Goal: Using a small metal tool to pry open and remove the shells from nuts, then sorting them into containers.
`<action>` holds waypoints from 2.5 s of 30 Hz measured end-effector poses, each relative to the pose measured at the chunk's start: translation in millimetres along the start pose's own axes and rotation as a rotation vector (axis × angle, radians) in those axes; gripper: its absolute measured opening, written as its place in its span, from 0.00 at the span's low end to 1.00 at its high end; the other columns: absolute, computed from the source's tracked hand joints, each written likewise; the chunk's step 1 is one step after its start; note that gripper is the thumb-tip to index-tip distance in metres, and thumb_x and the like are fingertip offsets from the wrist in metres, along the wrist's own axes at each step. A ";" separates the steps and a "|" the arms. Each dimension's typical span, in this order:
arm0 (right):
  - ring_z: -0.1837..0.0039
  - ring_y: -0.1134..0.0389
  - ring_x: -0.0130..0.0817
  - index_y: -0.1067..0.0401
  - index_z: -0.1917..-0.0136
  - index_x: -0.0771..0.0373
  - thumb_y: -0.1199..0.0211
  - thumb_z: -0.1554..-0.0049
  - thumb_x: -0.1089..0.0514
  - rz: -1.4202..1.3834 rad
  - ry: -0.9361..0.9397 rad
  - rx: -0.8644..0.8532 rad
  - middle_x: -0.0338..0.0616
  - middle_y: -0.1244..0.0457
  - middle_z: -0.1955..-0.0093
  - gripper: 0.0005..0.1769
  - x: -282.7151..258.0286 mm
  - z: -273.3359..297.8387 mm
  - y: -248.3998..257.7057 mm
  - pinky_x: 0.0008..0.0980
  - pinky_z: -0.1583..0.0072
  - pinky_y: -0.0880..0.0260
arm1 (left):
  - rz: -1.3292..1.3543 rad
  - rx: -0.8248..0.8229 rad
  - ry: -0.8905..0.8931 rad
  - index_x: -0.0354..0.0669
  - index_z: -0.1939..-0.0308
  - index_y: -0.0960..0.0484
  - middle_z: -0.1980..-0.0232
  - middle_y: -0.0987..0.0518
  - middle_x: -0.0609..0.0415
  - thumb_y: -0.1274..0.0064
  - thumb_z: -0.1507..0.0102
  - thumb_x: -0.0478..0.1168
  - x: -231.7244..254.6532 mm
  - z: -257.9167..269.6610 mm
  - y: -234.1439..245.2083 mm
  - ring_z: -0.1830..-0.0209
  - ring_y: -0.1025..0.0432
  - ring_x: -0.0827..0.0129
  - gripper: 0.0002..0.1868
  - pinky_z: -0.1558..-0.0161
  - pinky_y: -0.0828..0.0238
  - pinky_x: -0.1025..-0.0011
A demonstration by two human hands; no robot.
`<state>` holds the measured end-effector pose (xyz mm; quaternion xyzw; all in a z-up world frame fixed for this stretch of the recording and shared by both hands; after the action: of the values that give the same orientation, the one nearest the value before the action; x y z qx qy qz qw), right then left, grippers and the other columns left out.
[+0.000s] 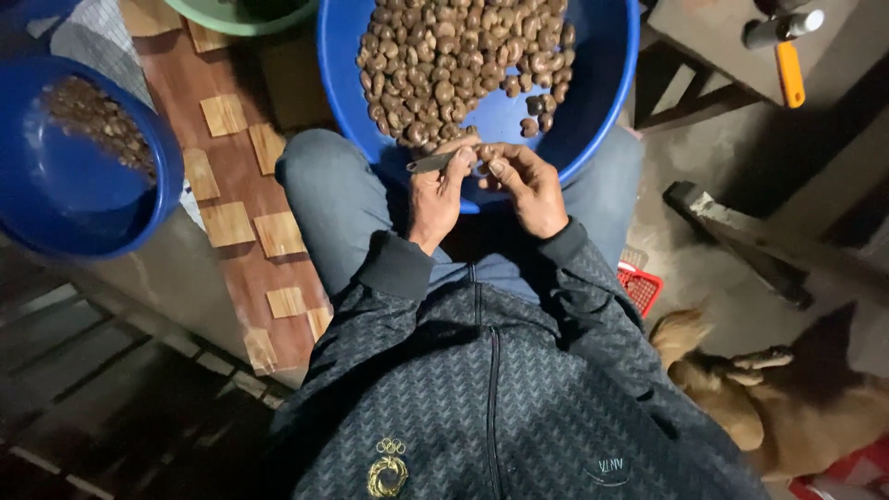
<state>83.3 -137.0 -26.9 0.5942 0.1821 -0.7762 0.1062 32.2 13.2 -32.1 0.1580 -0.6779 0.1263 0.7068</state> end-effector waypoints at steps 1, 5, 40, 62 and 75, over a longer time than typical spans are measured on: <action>0.52 0.26 0.41 0.27 0.39 0.72 0.39 0.34 0.63 0.003 0.003 -0.003 0.57 0.31 0.51 0.12 -0.6 -0.3 0.6 0.32 0.53 0.25 | 0.002 0.003 -0.003 0.42 0.45 0.15 0.55 0.15 0.40 0.50 0.27 0.43 4.8 -0.9 -1.1 0.56 0.20 0.60 0.12 0.57 0.18 0.60; 0.51 0.26 0.40 0.28 0.39 0.71 0.40 0.34 0.62 -0.053 -0.053 0.013 0.56 0.31 0.50 0.12 6.7 -0.3 3.6 0.32 0.50 0.24 | 0.022 -0.026 -0.011 0.47 0.46 0.13 0.55 0.15 0.44 0.48 0.28 0.42 6.9 -1.5 -4.1 0.58 0.20 0.64 0.11 0.59 0.18 0.64; 0.53 0.29 0.34 0.25 0.42 0.68 0.39 0.34 0.62 0.040 0.045 0.056 0.53 0.30 0.53 0.10 8.7 -2.2 -0.6 0.34 0.51 0.24 | -0.004 -0.068 -0.149 0.42 0.49 0.13 0.48 0.15 0.44 0.47 0.28 0.40 6.4 -3.0 -8.2 0.42 0.22 0.57 0.10 0.40 0.25 0.57; 0.51 0.27 0.37 0.26 0.42 0.69 0.43 0.32 0.59 -0.006 -0.023 0.040 0.52 0.31 0.53 0.11 14.8 -5.2 2.2 0.40 0.48 0.21 | 0.061 -0.089 0.011 0.46 0.48 0.13 0.52 0.15 0.46 0.47 0.27 0.44 2.4 -4.3 -7.3 0.54 0.23 0.67 0.11 0.58 0.18 0.66; 0.49 0.29 0.41 0.30 0.34 0.72 0.44 0.31 0.63 0.063 0.026 0.034 0.58 0.32 0.52 0.15 8.3 -2.3 0.4 0.44 0.48 0.21 | 0.055 -0.122 -0.135 0.46 0.47 0.14 0.46 0.17 0.47 0.48 0.27 0.42 11.7 -5.2 -10.0 0.41 0.24 0.57 0.10 0.43 0.24 0.57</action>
<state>83.2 -136.0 -35.4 0.6113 0.1514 -0.7678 0.1180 41.4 5.7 -21.1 0.1040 -0.7344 0.0932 0.6642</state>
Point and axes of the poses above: each hand's wrist, its own z-axis away from the middle knuckle, its own y-axis out of the back of the hand, x = y × z, the point moved 4 cm from there along -z, towards the middle knuckle
